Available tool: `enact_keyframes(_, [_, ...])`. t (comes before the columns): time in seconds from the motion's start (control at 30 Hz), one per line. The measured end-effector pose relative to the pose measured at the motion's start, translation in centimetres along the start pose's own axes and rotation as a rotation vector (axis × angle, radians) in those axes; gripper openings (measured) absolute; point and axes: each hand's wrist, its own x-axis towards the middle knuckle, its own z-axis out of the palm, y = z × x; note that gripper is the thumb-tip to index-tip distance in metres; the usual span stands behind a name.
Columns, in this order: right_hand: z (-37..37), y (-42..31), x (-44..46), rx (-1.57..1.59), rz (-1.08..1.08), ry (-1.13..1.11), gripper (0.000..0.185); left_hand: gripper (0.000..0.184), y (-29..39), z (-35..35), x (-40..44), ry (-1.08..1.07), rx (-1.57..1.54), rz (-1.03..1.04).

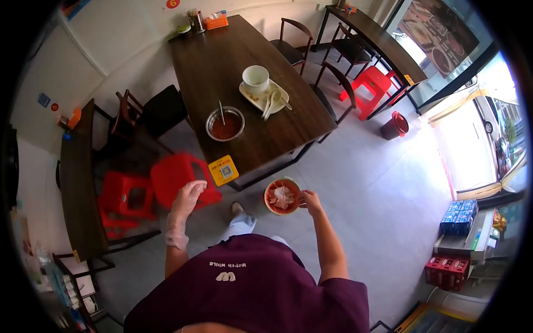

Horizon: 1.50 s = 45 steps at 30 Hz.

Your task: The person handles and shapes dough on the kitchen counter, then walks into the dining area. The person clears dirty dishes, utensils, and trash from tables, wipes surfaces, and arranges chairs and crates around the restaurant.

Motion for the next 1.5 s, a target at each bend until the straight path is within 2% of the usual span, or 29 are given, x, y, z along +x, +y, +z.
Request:
enact_keyframes(0.07, [0.7, -0.5, 2.2, 0.044, -0.083, 0.049, 0.021, 0.033, -0.7, -1.1, 3.9, -0.045, -0.005, -0.003])
enact_keyframes(0.13, [-0.6, 2.0, 5.7, -0.016, -0.278, -0.004, 0.014, 0.035, -1.4, -1.4, 7.8, -0.108, 0.004, -0.012])
enact_keyframes(0.17, [0.0, 1.9, 5.4, 0.011, -0.224, 0.118, 0.013, 0.035, -0.7, -1.5, 9.1, -0.111, 0.024, -0.018])
enact_keyframes(0.2, [-1.8, 4.6, 8.7, -0.419, -0.321, 0.075, 0.015, 0.034, 0.7, -1.7, 10.0, -0.104, 0.03, -0.008])
enact_keyframes(0.23, [-1.3, 5.3, 8.9, -0.318, -0.287, 0.143, 0.017, 0.033, -0.2, -1.5, 11.4, -0.111, 0.022, -0.02])
enact_keyframes(0.27, [-0.5, 4.2, 7.0, -0.236, -0.265, 0.095, 0.017, 0.033, 0.2, -1.6, 12.5, -0.11, 0.052, 0.021])
enact_keyframes(0.3, [0.0, 3.3, 5.5, -0.353, -0.32, 0.112, 0.018, 0.033, 0.7, -1.4, 12.8, -0.111, 0.074, 0.038])
enact_keyframes(0.33, [-0.5, 4.4, 6.8, -0.352, -0.244, 0.153, 0.017, 0.033, 1.2, -1.1, 13.4, -0.091, 0.11, 0.022])
enact_keyframes(0.37, [-1.3, 6.4, 9.2, 0.01, -0.006, 0.167, 0.016, 0.034, 1.8, -0.8, 13.6, -0.061, 0.139, -0.008])
enact_keyframes(0.4, [-1.8, 6.3, 9.7, 0.007, 0.022, 0.139, 0.016, 0.035, 3.5, -0.7, 13.2, -0.022, 0.14, 0.044])
enact_keyframes(0.5, [-1.3, 4.3, 8.6, -0.045, 0.095, 0.001, 0.019, 0.035, 5.4, 0.3, 11.1, -0.002, 0.153, -0.053])
enact_keyframes(0.53, [-0.9, 3.4, 8.7, -0.068, 0.099, -0.024, 0.018, 0.035, 5.1, 0.6, 10.3, -0.018, 0.183, -0.012])
enact_keyframes(0.57, [-1.2, 3.3, 8.2, -0.095, 0.112, -0.034, 0.018, 0.033, 3.6, 1.3, 9.6, 0.039, 0.181, 0.118])
enact_keyframes(0.6, [-1.9, 4.2, 9.2, -0.129, 0.114, -0.089, 0.018, 0.031, 5.0, 0.9, 8.0, -0.001, 0.157, 0.009])
enact_keyframes(0.63, [-2.6, 5.3, 11.6, -0.169, 0.129, -0.133, 0.017, 0.028, 2.6, 1.4, 7.2, 0.033, 0.045, 0.068])
enact_keyframes(0.67, [-5.7, 11.0, 17.6, -0.468, -0.13, -0.185, 0.015, 0.026, 2.5, 1.2, 5.5, 0.066, 0.005, -0.062])
enact_keyframes(0.7, [-4.2, 7.5, 14.1, -0.278, 0.076, -0.137, 0.014, 0.024, 3.6, 0.7, 3.1, 0.193, 0.059, -0.111])
enact_keyframes(0.73, [-4.3, 7.2, 14.2, -0.354, 0.121, -0.183, 0.016, 0.025, 2.5, 0.5, 1.2, 0.291, 0.192, -0.07])
enact_keyframes(0.77, [-4.4, 6.9, 14.3, -0.432, 0.162, -0.233, 0.018, 0.028, -0.5, 0.8, -0.2, 0.328, 0.232, -0.166])
enact_keyframes(0.8, [-4.7, 6.9, 14.1, -0.433, 0.178, -0.245, 0.021, 0.032, -1.0, 0.6, -2.6, 0.377, 0.222, -0.152])
enact_keyframes(0.87, [-4.0, 5.7, 12.6, -0.59, 0.256, -0.243, 0.025, 0.032, -0.8, 0.5, -7.1, 0.426, 0.17, -0.351])
enact_keyframes(0.97, [-2.6, 5.8, 10.7, -0.605, 0.266, -0.195, 0.02, 0.033, -3.9, 0.0, -11.5, 0.478, 0.153, -0.5])
enact_keyframes(1.1, [1.4, 7.2, 8.1, -0.715, 0.277, -0.189, 0.02, 0.032, -8.0, -2.8, -14.4, 0.525, 0.089, -0.507])
enact_keyframes(1.2, [6.0, 9.9, 7.6, -0.791, 0.373, -0.203, 0.021, 0.029, -9.8, -7.2, -16.3, 0.542, 0.107, -0.475])
enact_keyframes(1.3, [9.2, 17.2, 13.6, -0.895, 0.393, -0.2, 0.018, 0.029, -14.7, -12.8, -19.6, 0.606, 0.116, -0.472])
enact_keyframes(1.33, [14.7, 15.7, 8.7, -0.855, 0.259, -0.148, 0.034, 0.029, -16.3, -13.9, -21.2, 0.628, 0.102, -0.497])
enact_keyframes(1.37, [16.6, 15.1, 7.6, -0.804, 0.238, -0.429, 0.036, 0.03, -16.6, -15.1, -23.1, 0.646, 0.082, -0.53])
enact_keyframes(1.43, [21.1, 15.6, 9.1, -0.757, 0.546, -0.6, 0.035, 0.031, -16.2, -19.8, -26.3, 0.71, 0.083, -0.58])
enact_keyframes(1.5, [24.0, 16.5, 11.0, -0.592, 0.633, -0.853, 0.037, 0.032, -17.6, -22.8, -28.4, 0.767, 0.049, -0.551])
